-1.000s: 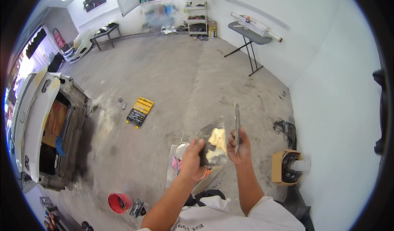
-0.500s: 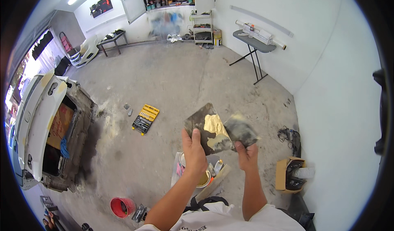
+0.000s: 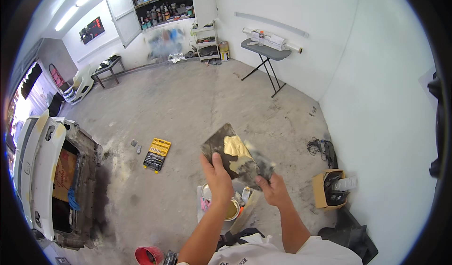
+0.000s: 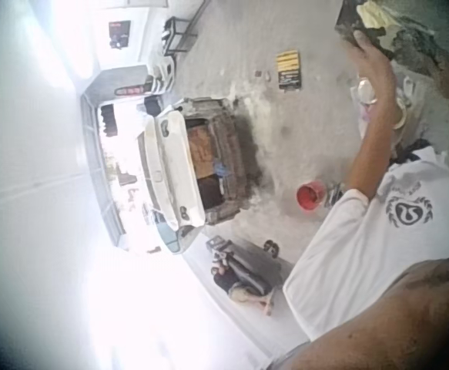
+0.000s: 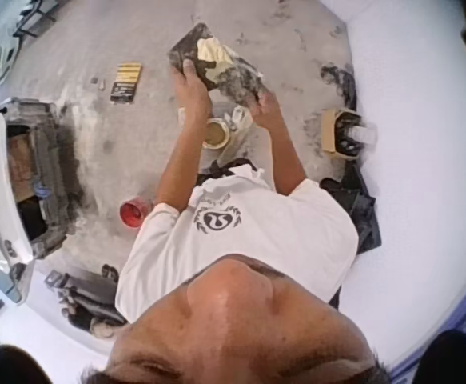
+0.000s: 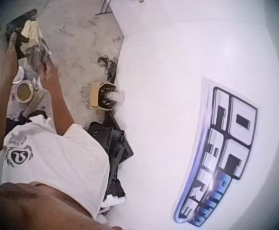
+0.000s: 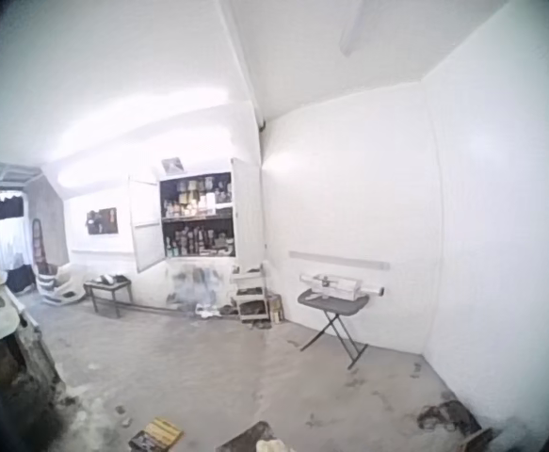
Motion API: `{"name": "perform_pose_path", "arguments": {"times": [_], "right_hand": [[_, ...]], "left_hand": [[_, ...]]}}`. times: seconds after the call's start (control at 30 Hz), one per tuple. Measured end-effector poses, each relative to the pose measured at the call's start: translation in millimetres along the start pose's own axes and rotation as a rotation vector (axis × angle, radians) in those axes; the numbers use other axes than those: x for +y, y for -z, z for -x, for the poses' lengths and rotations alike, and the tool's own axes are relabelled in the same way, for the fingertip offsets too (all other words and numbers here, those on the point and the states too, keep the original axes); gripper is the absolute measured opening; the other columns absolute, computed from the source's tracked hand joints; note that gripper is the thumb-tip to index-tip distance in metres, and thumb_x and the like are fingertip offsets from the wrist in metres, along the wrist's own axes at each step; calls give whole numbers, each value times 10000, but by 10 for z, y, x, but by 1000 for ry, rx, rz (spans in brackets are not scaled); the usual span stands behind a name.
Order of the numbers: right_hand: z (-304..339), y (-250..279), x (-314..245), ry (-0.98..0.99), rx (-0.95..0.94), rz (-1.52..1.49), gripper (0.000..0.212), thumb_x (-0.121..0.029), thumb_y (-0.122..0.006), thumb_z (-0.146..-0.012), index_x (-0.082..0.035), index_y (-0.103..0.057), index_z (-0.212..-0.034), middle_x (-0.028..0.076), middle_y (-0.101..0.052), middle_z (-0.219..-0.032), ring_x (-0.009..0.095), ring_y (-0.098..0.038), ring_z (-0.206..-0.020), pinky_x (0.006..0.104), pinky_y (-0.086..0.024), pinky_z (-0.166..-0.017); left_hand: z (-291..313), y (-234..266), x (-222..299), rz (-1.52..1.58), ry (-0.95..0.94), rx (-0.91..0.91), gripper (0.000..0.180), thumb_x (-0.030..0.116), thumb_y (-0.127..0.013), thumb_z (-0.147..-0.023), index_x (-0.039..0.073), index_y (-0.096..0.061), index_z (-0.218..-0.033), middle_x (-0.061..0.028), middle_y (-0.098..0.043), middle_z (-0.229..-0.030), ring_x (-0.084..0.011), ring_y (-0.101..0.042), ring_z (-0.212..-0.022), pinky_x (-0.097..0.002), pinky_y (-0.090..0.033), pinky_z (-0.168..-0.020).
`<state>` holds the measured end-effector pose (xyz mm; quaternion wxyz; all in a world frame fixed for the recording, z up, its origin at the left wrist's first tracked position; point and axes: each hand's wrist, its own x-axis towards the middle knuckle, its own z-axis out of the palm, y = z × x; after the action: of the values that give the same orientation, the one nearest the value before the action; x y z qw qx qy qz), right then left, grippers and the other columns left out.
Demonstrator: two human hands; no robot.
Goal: The person scoops yellow body filler from a container onto a metal mixing plate, adds a hardener from a tube, and mixes the two with a spreader. They then apply the mixed filler to the rear trunk area of a white car.
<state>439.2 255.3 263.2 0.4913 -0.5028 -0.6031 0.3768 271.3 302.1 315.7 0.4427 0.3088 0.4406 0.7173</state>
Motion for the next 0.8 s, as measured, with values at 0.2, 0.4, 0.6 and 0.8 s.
{"name": "perform_pose_path", "arguments": {"times": [0.2, 0.4, 0.6, 0.8], "right_hand": [[96, 328, -471, -105, -4, 292, 375, -178, -654, -985, 20, -599, -1299, 227, -676, -855, 339, -628, -717, 382, -521, -729], [121, 54, -721, -24, -98, 333, 461, -161, -627, -942, 0, -558, -1369, 249, -698, -1136, 404, -686, -970, 428, -541, -863], [165, -368, -818, -44, -366, 948, 550, -64, -608, -882, -105, -573, -1429, 180, -677, -1223, 370, -689, -1053, 491, -544, -887], [-108, -117, -1193, 304, 97, 872, 553, 34, -644, -814, -204, -697, -1310, 57, -684, -1193, 297, -685, -1084, 452, -539, -881]], "left_hand": [[-210, 17, 304, 113, -105, -105, 347, 215, -461, -1125, 3, -457, -1399, -101, -604, -1267, -174, -568, -1123, -337, -467, -1005], [27, 336, 174, -236, -75, -191, 326, 206, -486, -1123, 0, -484, -1375, -115, -614, -1233, -179, -561, -1123, -323, -461, -995], [-99, 633, 321, 181, 44, -169, 339, 213, -472, -1128, 13, -472, -1402, -114, -602, -1273, -175, -550, -1153, -312, -450, -1022], [-323, 942, 577, -168, -158, -329, 354, 221, -469, -1127, 54, -498, -1438, -81, -666, -1198, -159, -598, -1053, -311, -487, -966]]}}
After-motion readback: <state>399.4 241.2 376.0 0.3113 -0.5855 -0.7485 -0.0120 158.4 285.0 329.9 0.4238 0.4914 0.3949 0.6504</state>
